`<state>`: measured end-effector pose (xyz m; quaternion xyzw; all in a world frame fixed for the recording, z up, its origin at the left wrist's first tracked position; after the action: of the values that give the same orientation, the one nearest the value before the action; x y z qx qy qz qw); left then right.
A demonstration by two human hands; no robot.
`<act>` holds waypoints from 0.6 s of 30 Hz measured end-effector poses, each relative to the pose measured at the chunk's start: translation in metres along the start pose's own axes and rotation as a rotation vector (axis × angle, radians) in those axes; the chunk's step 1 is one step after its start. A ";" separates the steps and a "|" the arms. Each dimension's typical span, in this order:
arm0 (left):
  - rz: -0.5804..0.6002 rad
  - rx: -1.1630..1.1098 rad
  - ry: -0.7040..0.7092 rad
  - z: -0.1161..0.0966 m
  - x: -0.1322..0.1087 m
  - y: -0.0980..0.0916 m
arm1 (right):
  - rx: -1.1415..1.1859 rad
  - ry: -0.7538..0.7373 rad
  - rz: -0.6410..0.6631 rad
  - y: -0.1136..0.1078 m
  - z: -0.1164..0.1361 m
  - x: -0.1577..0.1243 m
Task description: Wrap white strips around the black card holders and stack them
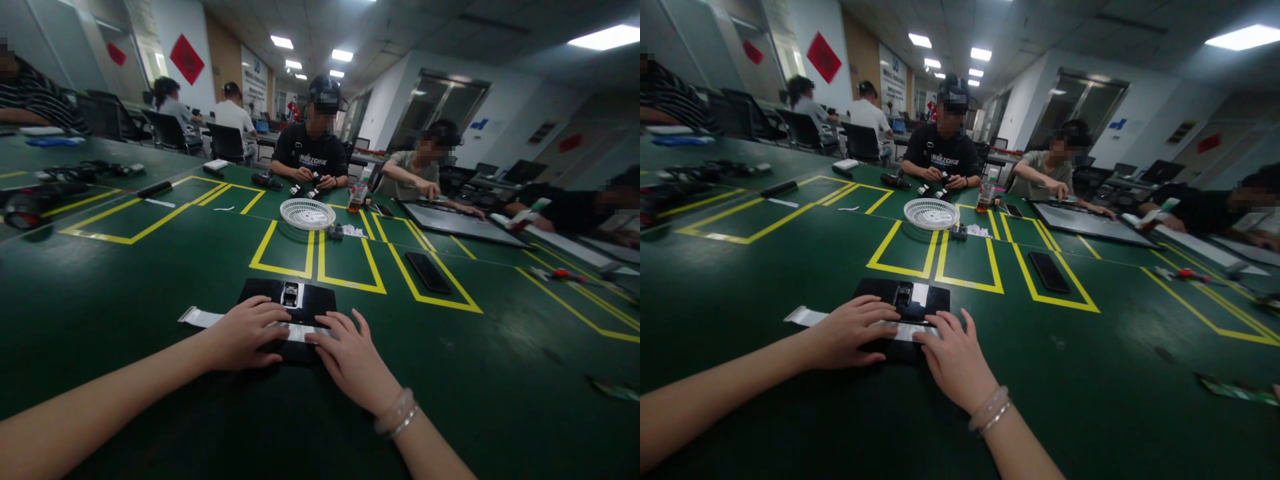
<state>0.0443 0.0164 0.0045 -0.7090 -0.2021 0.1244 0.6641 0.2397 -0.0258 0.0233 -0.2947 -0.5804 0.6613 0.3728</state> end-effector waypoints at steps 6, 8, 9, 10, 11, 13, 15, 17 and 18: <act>0.063 -0.019 -0.126 0.011 -0.002 0.003 | 0.019 0.005 -0.058 -0.004 -0.004 0.001; 0.070 -0.032 -0.129 0.012 -0.001 0.003 | 0.011 0.027 -0.088 -0.007 -0.006 0.000; 0.067 -0.038 -0.126 0.012 0.000 0.003 | 0.003 0.037 -0.099 -0.008 -0.006 0.000; 0.064 -0.045 -0.121 0.011 0.001 0.003 | -0.006 0.046 -0.110 -0.009 -0.007 -0.001; 0.061 -0.051 -0.114 0.011 0.002 0.002 | -0.015 0.055 -0.122 -0.009 -0.008 -0.001; 0.062 -0.060 -0.105 0.011 0.003 0.000 | -0.028 0.071 -0.155 -0.011 -0.010 -0.002; 0.062 -0.068 -0.116 0.014 0.001 -0.005 | -0.040 0.076 -0.193 -0.013 -0.011 -0.002; 0.048 -0.071 -0.156 0.022 -0.004 -0.013 | -0.060 0.070 -0.213 -0.014 -0.011 -0.002; 0.033 -0.068 -0.184 0.028 -0.007 -0.018 | -0.071 0.063 -0.215 -0.014 -0.011 -0.002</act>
<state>0.0231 0.0389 0.0191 -0.7200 -0.2546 0.1928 0.6162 0.2518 -0.0214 0.0359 -0.2643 -0.6198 0.5868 0.4491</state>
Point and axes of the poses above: each hand's wrist, its own x-axis towards the middle knuckle, its own y-axis out of the palm, z = x × y, the point moved 5 cm from there along x, towards the middle knuckle, and after that the axes turned 10 degrees about z, right-handed, at the moved point
